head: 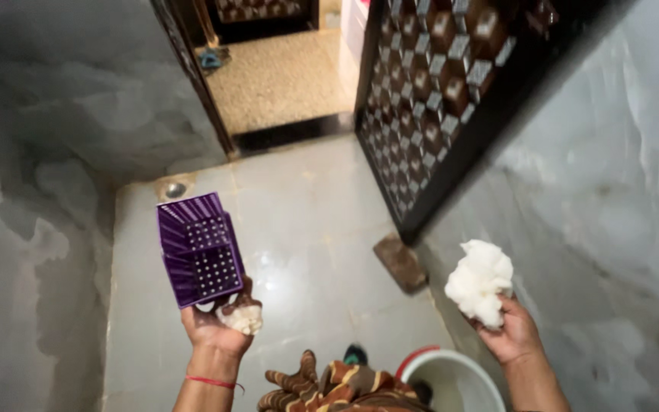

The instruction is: The person cleans a small purple basket and several toothbrushes by wiping them with cotton in a bathroom.

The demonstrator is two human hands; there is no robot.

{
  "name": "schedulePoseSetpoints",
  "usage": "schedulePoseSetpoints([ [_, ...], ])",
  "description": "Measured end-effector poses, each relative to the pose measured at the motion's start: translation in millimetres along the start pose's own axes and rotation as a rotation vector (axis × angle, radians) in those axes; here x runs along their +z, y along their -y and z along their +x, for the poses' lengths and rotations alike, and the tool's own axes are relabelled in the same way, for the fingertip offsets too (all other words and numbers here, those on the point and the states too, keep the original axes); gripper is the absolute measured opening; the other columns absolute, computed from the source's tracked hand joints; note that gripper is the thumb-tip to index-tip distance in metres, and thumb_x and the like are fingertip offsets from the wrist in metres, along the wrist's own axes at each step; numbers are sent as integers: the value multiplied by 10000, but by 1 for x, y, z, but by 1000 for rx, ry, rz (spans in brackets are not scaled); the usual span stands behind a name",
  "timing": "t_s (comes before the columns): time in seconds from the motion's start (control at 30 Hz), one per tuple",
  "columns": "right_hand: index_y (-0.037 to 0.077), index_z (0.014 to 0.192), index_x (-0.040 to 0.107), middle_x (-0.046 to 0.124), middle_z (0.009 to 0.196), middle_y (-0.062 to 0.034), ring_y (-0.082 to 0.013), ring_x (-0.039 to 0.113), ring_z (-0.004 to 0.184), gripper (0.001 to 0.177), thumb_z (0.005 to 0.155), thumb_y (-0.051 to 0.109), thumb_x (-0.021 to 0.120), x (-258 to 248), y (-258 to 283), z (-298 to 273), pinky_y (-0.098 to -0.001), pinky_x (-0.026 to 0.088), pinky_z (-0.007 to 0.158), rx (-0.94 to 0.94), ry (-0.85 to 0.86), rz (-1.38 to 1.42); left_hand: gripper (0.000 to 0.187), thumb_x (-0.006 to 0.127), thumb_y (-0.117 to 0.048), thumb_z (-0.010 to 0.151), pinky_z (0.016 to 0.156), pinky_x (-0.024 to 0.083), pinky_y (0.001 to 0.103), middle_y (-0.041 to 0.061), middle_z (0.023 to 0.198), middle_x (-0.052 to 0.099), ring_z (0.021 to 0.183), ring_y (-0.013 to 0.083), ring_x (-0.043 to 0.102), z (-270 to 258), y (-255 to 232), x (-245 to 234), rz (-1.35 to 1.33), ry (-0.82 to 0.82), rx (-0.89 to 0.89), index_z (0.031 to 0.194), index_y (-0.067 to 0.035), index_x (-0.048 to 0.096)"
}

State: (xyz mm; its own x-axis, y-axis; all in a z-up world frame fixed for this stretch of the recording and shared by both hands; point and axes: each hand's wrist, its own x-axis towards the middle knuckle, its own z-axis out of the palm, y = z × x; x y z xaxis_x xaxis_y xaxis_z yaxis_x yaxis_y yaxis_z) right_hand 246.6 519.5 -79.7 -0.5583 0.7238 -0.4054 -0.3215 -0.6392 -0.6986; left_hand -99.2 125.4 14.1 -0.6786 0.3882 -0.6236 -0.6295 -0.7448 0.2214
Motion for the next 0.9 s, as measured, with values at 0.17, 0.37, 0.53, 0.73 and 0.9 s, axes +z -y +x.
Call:
schedulePoseSetpoints([
  [0.17, 188, 1495, 515, 628, 1373, -124, -328, 654, 1108, 686, 832, 15, 524, 56, 37, 88, -480, 574, 791, 55, 209, -49, 443, 574, -558, 862, 538, 474, 377, 31, 899, 694, 733, 240, 698, 8, 21, 60, -10, -19, 85, 1011, -154, 680],
  [0.37, 103, 1412, 541, 669, 1263, -154, -334, 686, 1005, 539, 874, 65, 542, 122, 23, 153, -486, 602, 762, 147, 296, -28, 383, 641, -504, 926, 557, 536, 325, 20, 928, 703, 648, 156, 610, 43, 30, 78, -148, -7, 234, 1005, -132, 678],
  [0.53, 40, 1362, 567, 694, 1211, -125, -280, 709, 1012, 472, 894, 96, 608, 157, 5, 196, -427, 609, 821, 222, 229, -67, 341, 619, -492, 917, 453, 396, 236, -8, 894, 696, 623, 139, 610, 93, 18, 91, -172, -80, 242, 944, -159, 685],
  [0.73, 74, 1332, 593, 717, 1164, -107, -271, 723, 981, 484, 850, 94, 643, 201, 3, 272, -421, 607, 803, 265, 312, 1, 383, 521, -553, 895, 488, 395, 280, -28, 811, 629, 558, 119, 517, 181, -5, 150, -137, -136, 177, 910, -190, 643],
  [0.9, 69, 1340, 591, 721, 1184, -124, -281, 725, 987, 526, 816, 87, 638, 264, 6, 331, -427, 596, 781, 225, 317, -52, 406, 508, -577, 903, 450, 352, 291, 6, 737, 579, 453, 105, 386, 252, -31, 222, 52, -12, 147, 858, -182, 594],
])
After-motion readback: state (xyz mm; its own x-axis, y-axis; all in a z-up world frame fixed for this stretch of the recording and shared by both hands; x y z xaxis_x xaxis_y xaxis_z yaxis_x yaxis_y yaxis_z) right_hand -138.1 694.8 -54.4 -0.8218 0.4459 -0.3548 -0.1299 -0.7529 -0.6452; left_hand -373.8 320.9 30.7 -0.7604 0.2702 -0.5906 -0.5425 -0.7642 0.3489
